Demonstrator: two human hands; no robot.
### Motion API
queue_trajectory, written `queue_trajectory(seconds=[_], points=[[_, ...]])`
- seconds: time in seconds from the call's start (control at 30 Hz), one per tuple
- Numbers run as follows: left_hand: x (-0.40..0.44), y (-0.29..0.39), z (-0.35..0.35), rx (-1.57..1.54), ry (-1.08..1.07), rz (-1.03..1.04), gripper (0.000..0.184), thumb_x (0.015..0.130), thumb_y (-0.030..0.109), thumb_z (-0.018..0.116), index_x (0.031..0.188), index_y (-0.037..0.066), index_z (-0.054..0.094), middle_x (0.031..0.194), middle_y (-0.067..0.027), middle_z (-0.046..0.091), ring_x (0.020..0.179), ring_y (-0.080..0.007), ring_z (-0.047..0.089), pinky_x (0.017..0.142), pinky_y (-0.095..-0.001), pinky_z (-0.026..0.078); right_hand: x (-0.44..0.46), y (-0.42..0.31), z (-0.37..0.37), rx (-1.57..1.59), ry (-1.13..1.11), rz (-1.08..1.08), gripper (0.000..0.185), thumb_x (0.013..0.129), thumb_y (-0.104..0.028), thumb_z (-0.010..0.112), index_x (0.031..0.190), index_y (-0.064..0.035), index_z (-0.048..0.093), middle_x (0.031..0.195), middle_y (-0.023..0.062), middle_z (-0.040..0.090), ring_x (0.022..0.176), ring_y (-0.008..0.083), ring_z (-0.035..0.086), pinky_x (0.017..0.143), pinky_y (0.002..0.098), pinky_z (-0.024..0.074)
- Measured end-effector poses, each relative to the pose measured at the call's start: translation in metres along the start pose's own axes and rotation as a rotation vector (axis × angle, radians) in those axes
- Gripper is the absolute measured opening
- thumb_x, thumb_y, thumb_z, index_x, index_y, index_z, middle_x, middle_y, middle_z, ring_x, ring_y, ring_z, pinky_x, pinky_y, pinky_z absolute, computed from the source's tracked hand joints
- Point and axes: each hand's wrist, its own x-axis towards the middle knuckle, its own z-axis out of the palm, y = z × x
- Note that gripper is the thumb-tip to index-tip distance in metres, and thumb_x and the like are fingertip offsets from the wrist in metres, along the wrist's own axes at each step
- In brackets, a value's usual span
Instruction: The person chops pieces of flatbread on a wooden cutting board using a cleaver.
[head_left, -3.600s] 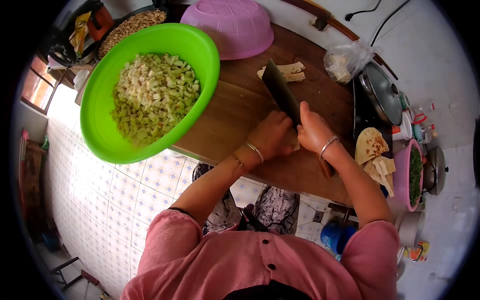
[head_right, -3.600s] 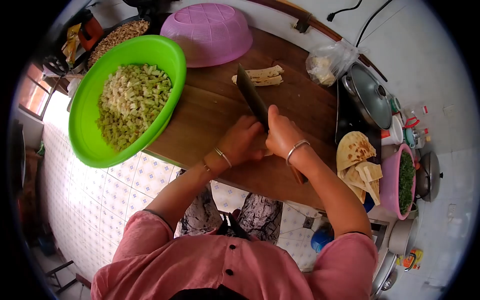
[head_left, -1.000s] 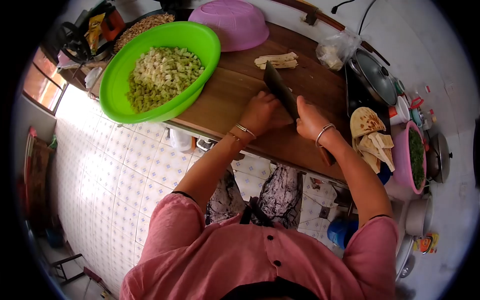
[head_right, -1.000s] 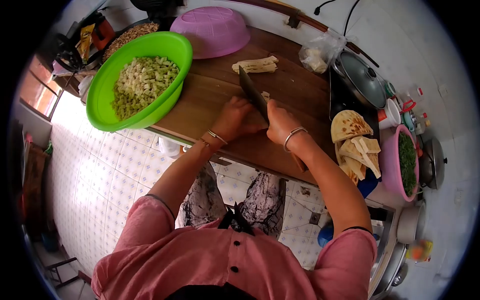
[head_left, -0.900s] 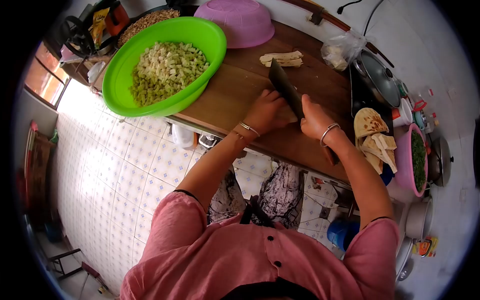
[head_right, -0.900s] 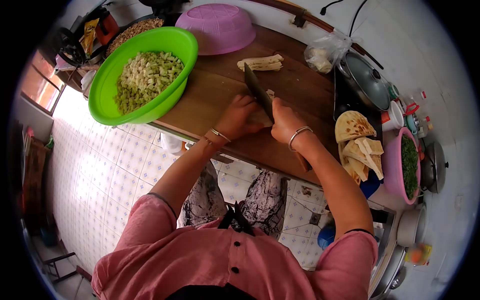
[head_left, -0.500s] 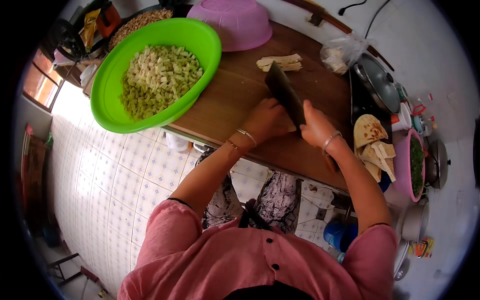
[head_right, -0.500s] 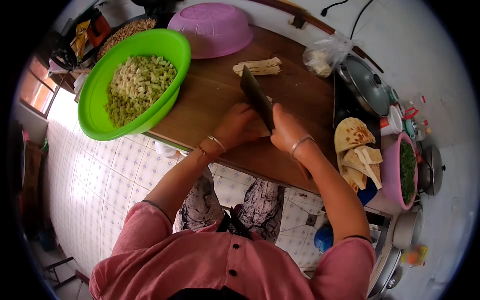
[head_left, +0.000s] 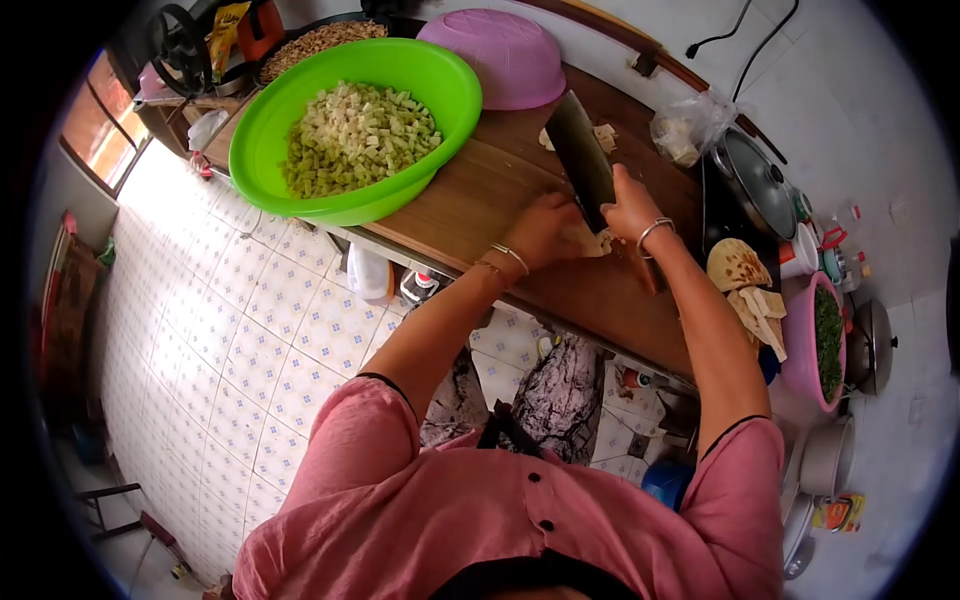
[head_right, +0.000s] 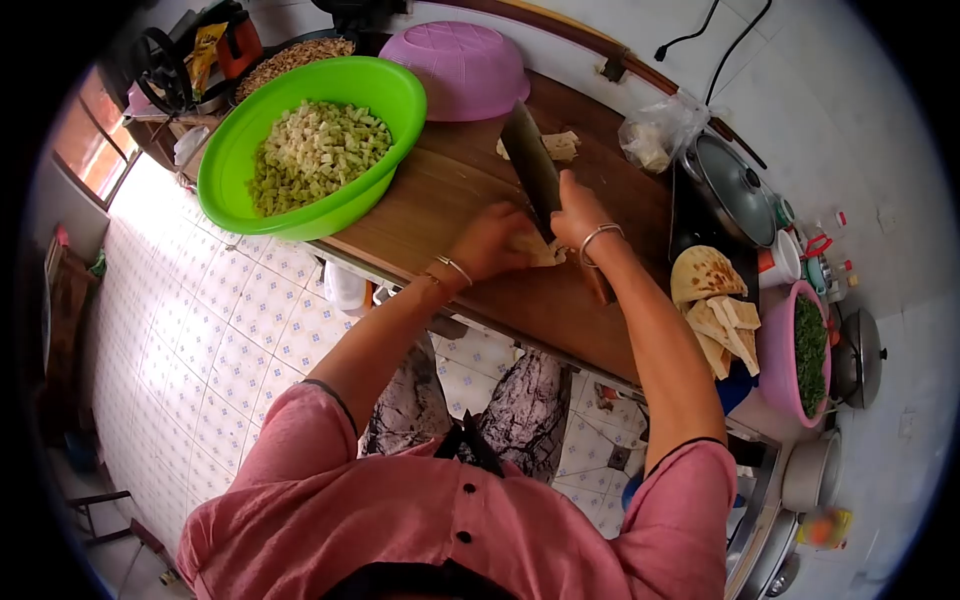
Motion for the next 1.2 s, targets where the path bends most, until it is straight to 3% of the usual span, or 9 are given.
queue_trajectory(seconds=[0.13, 0.2, 0.3, 0.4, 0.6, 0.87, 1.07, 1.13, 1.2], points=[[-0.002, -0.003, 0.005, -0.018, 0.003, 0.020, 0.039, 0.062, 0.020, 0.074, 0.095, 0.008, 0.058, 0.097, -0.0160, 0.051, 0.096, -0.0357, 0.050, 0.084, -0.0410, 0.043, -0.028, -0.024, -0.024, 0.001, -0.059, 0.121, 0.039, 0.076, -0.006, 0.059, 0.106, 0.0036, 0.037, 0.091, 0.0330, 0.058, 0.091, 0.0474, 0.056, 0.078, 0.0507, 0.0451], [-0.002, -0.004, 0.005, -0.014, -0.003, 0.009, 0.039, 0.062, 0.019, 0.074, 0.095, 0.008, 0.058, 0.097, -0.0162, 0.051, 0.096, -0.0358, 0.050, 0.084, -0.0413, 0.043, -0.039, -0.019, -0.027, -0.103, -0.098, 0.034, 0.055, 0.076, -0.005, 0.060, 0.122, 0.0055, 0.031, 0.088, 0.0325, 0.058, 0.090, 0.0487, 0.055, 0.076, 0.0492, 0.0448], [-0.001, -0.005, 0.007, -0.044, -0.003, -0.003, 0.039, 0.060, 0.018, 0.075, 0.094, 0.009, 0.058, 0.097, -0.0159, 0.052, 0.096, -0.0360, 0.050, 0.083, -0.0417, 0.043, -0.064, -0.026, -0.032, -0.118, -0.137, 0.059, 0.056, 0.078, -0.006, 0.059, 0.123, 0.0053, 0.030, 0.087, 0.0337, 0.057, 0.089, 0.0488, 0.055, 0.075, 0.0496, 0.0449], [0.001, -0.010, 0.010, -0.098, 0.013, 0.037, 0.039, 0.059, 0.017, 0.075, 0.093, 0.009, 0.058, 0.099, -0.0156, 0.052, 0.096, -0.0363, 0.050, 0.082, -0.0421, 0.044, -0.086, -0.042, -0.045, -0.156, -0.146, -0.003, 0.040, 0.077, -0.006, 0.058, 0.108, 0.0028, 0.035, 0.082, 0.0302, 0.059, 0.082, 0.0471, 0.058, 0.074, 0.0526, 0.0455], [0.000, -0.002, 0.004, -0.041, -0.019, -0.021, 0.041, 0.061, 0.014, 0.073, 0.098, 0.006, 0.057, 0.106, -0.0170, 0.051, 0.102, -0.0367, 0.047, 0.087, -0.0423, 0.042, -0.110, -0.039, -0.051, -0.173, -0.308, 0.115, 0.039, 0.078, -0.004, 0.055, 0.110, 0.0057, 0.033, 0.075, 0.0284, 0.060, 0.075, 0.0477, 0.058, 0.070, 0.0528, 0.0462], [0.004, -0.001, -0.001, -0.045, -0.055, -0.049, 0.045, 0.060, 0.014, 0.075, 0.101, 0.005, 0.057, 0.111, -0.0189, 0.051, 0.103, -0.0385, 0.046, 0.089, -0.0439, 0.041, -0.073, -0.031, -0.035, -0.074, -0.400, 0.139, 0.039, 0.077, -0.002, 0.054, 0.108, 0.0074, 0.033, 0.073, 0.0284, 0.059, 0.073, 0.0457, 0.058, 0.067, 0.0502, 0.0471], [0.006, 0.003, -0.003, -0.041, -0.141, -0.097, 0.048, 0.060, 0.015, 0.074, 0.103, 0.006, 0.056, 0.110, -0.0200, 0.050, 0.102, -0.0397, 0.046, 0.088, -0.0451, 0.041, -0.055, -0.026, -0.010, -0.035, -0.250, 0.141, 0.033, 0.073, 0.002, 0.054, 0.102, 0.0049, 0.038, 0.072, 0.0273, 0.060, 0.073, 0.0453, 0.059, 0.067, 0.0503, 0.0475], [0.010, 0.002, -0.004, -0.062, -0.137, -0.073, 0.046, 0.061, 0.015, 0.073, 0.102, 0.005, 0.055, 0.106, -0.0193, 0.051, 0.100, -0.0392, 0.047, 0.086, -0.0448, 0.041, -0.026, -0.018, 0.002, 0.034, -0.140, 0.010, 0.030, 0.073, 0.002, 0.054, 0.099, 0.0031, 0.039, 0.078, 0.0279, 0.060, 0.079, 0.0460, 0.059, 0.070, 0.0507, 0.0476], [0.008, 0.003, -0.007, -0.048, -0.116, -0.055, 0.044, 0.061, 0.014, 0.072, 0.100, 0.006, 0.055, 0.104, -0.0185, 0.051, 0.099, -0.0388, 0.047, 0.085, -0.0443, 0.042, 0.001, -0.026, 0.004, -0.048, -0.191, 0.017, 0.030, 0.073, 0.000, 0.054, 0.099, 0.0025, 0.039, 0.087, 0.0301, 0.060, 0.088, 0.0460, 0.058, 0.073, 0.0501, 0.0474]])
